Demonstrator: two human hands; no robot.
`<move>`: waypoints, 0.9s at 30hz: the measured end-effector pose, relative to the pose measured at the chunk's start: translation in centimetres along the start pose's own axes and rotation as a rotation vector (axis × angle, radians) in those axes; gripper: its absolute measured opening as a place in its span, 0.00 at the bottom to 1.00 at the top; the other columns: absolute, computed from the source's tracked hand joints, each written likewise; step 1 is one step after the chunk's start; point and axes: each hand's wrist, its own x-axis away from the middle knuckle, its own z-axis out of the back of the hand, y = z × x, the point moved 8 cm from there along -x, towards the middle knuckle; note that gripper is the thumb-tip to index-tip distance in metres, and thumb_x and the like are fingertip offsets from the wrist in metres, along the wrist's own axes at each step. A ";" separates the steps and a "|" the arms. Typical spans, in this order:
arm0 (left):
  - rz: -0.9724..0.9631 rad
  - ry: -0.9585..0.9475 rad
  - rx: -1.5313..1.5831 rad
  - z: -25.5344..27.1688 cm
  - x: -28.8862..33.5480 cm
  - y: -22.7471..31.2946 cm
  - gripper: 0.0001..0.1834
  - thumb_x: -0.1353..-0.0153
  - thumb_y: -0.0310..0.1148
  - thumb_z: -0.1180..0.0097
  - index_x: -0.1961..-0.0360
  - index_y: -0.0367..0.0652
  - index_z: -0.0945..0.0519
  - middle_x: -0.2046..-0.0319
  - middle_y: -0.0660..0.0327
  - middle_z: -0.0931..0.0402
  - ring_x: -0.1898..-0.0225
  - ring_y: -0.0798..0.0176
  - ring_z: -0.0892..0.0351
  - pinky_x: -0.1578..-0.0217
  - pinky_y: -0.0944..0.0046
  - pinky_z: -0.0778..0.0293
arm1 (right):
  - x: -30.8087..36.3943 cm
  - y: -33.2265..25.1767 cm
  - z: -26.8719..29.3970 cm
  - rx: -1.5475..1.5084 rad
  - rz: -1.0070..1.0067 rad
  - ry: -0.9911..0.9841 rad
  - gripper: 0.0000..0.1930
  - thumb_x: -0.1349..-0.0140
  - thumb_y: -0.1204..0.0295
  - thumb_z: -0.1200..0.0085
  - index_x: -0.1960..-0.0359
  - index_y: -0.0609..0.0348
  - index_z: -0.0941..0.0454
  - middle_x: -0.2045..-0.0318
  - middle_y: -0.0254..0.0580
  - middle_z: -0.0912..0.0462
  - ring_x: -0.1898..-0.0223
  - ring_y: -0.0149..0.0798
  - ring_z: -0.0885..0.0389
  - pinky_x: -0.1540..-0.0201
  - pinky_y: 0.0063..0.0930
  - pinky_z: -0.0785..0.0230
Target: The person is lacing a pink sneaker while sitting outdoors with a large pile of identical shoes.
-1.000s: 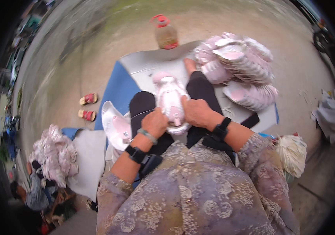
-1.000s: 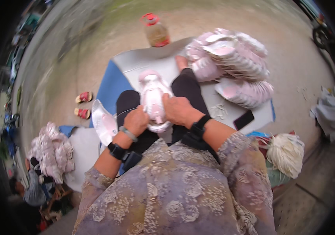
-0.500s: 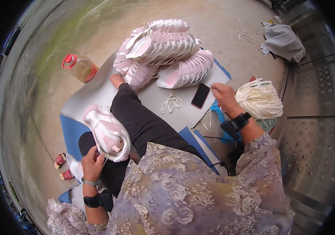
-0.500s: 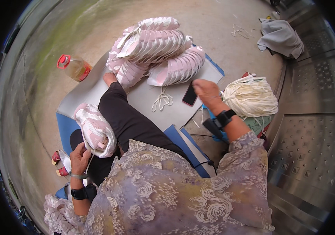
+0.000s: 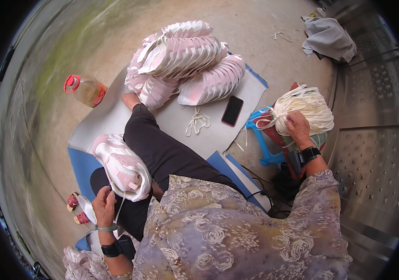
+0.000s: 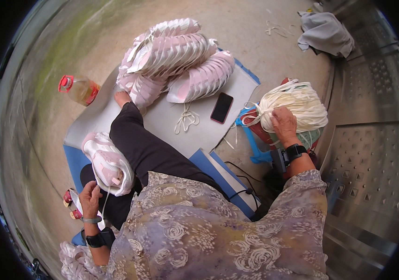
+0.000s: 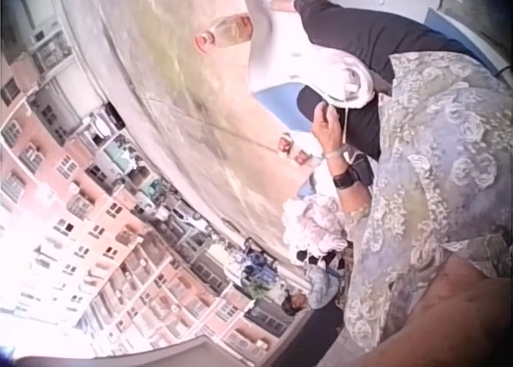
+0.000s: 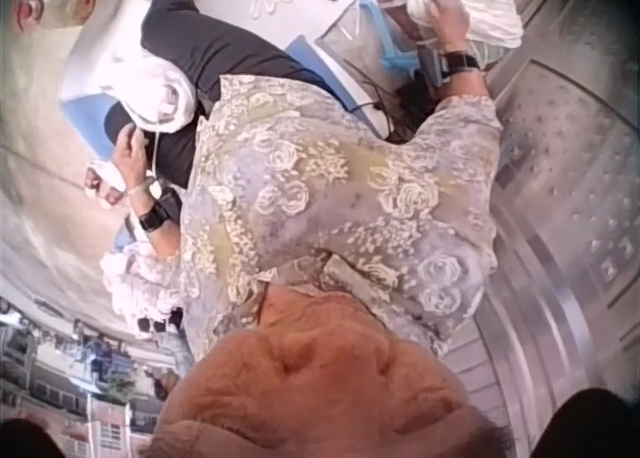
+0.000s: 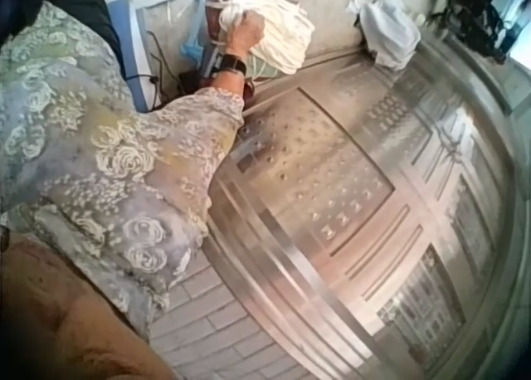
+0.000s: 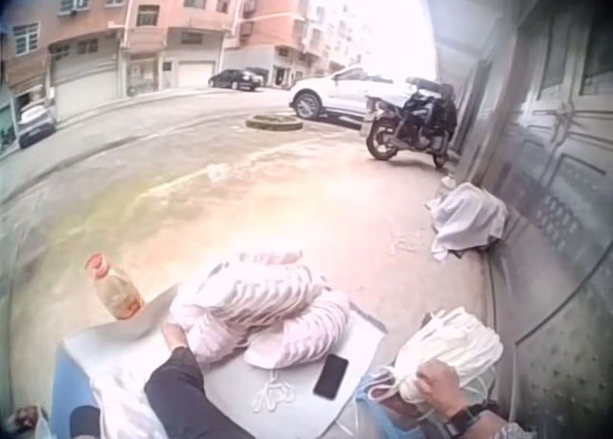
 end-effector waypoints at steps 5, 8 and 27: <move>-0.022 0.011 0.003 -0.5 -0.1 -0.5 0.10 0.43 0.28 0.48 0.61 0.34 0.25 0.76 0.66 0.27 0.77 0.75 0.32 0.74 0.74 0.33 | 0.9 0.8 -0.4 0.131 -0.096 0.011 0.04 0.54 0.70 0.45 0.76 0.54 0.26 0.74 0.41 0.26 0.68 0.47 0.26 0.65 0.40 0.37; -0.064 0.033 0.031 0.3 0.4 0.0 0.10 0.43 0.28 0.48 0.61 0.34 0.25 0.76 0.67 0.27 0.77 0.75 0.33 0.75 0.74 0.34 | 0.4 -0.2 0.5 0.176 -0.081 0.035 0.04 0.54 0.70 0.45 0.76 0.54 0.25 0.74 0.40 0.26 0.67 0.46 0.26 0.66 0.40 0.37; -0.156 0.081 -0.120 1.0 0.0 0.7 0.10 0.44 0.27 0.47 0.62 0.33 0.25 0.77 0.66 0.28 0.78 0.74 0.33 0.75 0.73 0.34 | -1.5 -3.1 1.0 0.127 -0.138 0.010 0.03 0.53 0.73 0.50 0.78 0.56 0.30 0.77 0.45 0.25 0.71 0.49 0.25 0.67 0.42 0.38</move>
